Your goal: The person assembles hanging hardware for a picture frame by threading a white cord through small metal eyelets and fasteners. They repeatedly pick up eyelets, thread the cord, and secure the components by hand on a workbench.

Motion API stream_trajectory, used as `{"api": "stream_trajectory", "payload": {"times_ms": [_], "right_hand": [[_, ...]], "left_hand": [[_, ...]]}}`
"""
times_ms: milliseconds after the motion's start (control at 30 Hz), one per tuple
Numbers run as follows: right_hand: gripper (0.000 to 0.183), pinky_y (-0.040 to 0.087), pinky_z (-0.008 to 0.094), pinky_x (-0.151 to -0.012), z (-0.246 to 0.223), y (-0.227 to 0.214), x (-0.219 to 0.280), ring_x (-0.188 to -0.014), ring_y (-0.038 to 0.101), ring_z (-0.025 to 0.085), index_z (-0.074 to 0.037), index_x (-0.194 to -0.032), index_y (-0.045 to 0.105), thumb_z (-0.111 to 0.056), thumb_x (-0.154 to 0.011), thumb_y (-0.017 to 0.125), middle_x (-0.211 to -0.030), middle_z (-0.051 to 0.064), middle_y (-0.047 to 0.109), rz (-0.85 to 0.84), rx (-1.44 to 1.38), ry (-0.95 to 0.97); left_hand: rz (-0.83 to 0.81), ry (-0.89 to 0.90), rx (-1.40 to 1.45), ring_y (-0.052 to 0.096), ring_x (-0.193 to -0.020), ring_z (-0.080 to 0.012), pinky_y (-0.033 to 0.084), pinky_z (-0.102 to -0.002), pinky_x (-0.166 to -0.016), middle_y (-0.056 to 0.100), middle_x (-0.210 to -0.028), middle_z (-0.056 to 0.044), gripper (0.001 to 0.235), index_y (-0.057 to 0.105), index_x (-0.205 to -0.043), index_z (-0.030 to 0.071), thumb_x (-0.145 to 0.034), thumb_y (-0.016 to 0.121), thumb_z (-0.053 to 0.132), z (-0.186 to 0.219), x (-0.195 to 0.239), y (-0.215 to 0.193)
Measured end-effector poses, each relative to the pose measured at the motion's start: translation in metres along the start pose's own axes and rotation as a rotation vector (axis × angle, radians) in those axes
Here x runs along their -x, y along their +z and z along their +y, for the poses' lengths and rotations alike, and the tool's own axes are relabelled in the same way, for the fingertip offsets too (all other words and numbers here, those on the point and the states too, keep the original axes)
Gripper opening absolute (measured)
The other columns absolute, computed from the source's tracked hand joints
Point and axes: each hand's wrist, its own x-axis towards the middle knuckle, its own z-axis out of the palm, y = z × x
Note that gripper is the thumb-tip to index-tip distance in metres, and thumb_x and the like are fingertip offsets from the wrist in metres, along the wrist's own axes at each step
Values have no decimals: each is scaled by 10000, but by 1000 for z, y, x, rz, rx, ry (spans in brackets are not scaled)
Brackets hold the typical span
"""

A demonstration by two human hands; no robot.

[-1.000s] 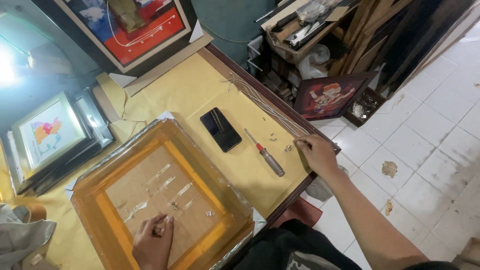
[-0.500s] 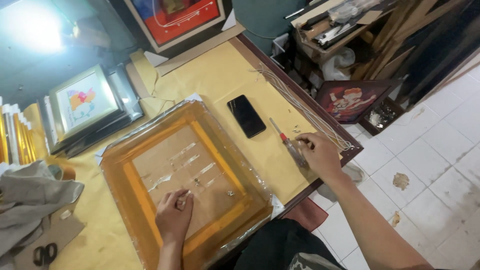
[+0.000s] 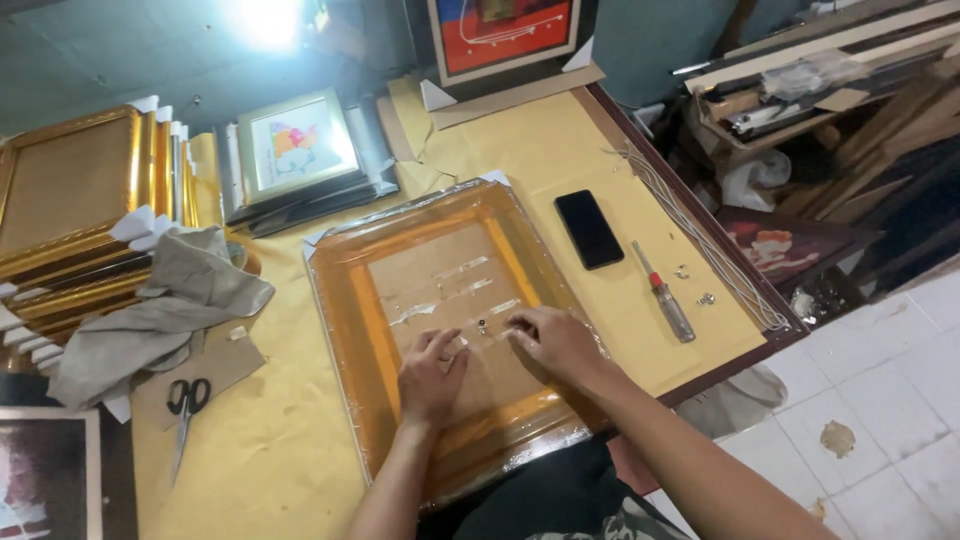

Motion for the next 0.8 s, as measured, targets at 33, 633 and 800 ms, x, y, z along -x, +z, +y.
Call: {"api": "stream_trajectory", "payload": {"times_ms": [33, 633, 800], "right_hand": [[236, 476, 388, -805, -4, 4, -6, -926, 596, 241, -225, -1020, 618, -306, -816, 533, -918, 38, 636, -3, 6, -8], [192, 515, 408, -748, -33, 24, -45, -882, 595, 288, -218, -914, 632, -254, -747, 545, -935, 25, 592, -121, 96, -59], [82, 519, 365, -675, -17, 35, -50, -848, 595, 270, -193, -798, 603, -227, -729, 575, -863, 8, 598, -85, 111, -218]], "left_hand": [[9, -5, 2, 636, -749, -258, 518, -393, -625, 586, -914, -12, 298, 625, -974, 263, -680, 664, 284, 2, 0, -2], [-270, -196, 25, 624, -833, -217, 520, -361, -713, 577, -931, 87, 71, 632, -773, 303, -702, 639, 300, -7, -16, -2], [-364, -157, -150, 614, -831, -276, 529, -406, -689, 575, -894, 20, 60, 630, -791, 229, -744, 596, 244, 5, -18, -7]]}}
